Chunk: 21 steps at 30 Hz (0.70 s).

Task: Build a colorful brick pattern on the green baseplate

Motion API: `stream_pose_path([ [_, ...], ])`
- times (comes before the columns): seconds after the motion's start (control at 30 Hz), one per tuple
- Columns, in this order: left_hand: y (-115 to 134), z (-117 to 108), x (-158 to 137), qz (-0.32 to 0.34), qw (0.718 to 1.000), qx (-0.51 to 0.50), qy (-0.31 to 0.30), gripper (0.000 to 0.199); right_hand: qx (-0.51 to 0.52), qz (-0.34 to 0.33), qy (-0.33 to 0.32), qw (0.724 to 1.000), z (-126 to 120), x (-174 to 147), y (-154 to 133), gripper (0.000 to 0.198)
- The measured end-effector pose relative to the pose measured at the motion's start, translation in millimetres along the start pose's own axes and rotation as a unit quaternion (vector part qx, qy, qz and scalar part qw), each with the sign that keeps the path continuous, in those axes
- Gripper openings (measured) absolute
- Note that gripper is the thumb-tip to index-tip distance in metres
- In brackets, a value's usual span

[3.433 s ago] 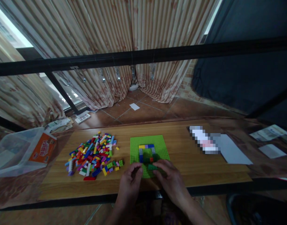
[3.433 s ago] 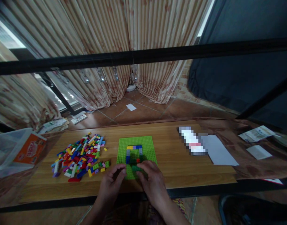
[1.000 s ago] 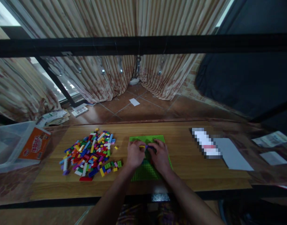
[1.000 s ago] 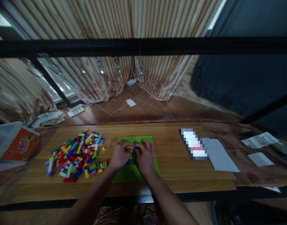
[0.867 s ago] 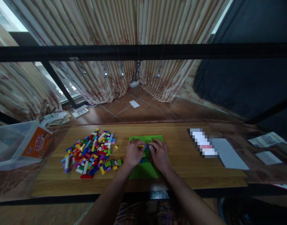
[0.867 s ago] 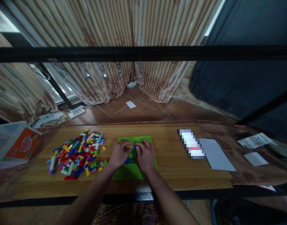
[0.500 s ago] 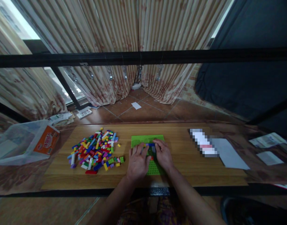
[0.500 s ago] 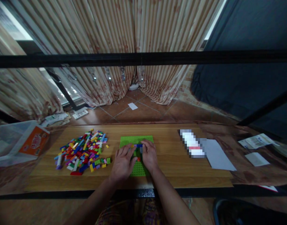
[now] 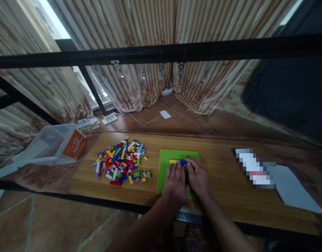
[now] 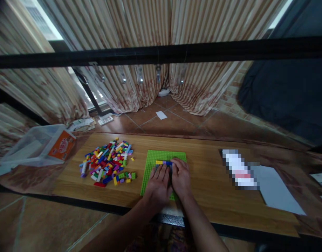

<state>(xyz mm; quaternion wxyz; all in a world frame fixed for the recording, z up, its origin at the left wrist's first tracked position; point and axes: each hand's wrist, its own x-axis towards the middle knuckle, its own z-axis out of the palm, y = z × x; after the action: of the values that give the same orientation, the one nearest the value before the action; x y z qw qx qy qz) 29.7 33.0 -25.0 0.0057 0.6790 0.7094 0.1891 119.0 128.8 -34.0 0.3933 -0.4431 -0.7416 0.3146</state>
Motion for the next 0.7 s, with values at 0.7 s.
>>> stream_pose_path([
  [0.7, -77, -78, -3, -0.233, 0.97, 0.014, 0.064, 0.037, 0.055, 0.012, 0.049, 0.997, -2, -7, 11, 0.035],
])
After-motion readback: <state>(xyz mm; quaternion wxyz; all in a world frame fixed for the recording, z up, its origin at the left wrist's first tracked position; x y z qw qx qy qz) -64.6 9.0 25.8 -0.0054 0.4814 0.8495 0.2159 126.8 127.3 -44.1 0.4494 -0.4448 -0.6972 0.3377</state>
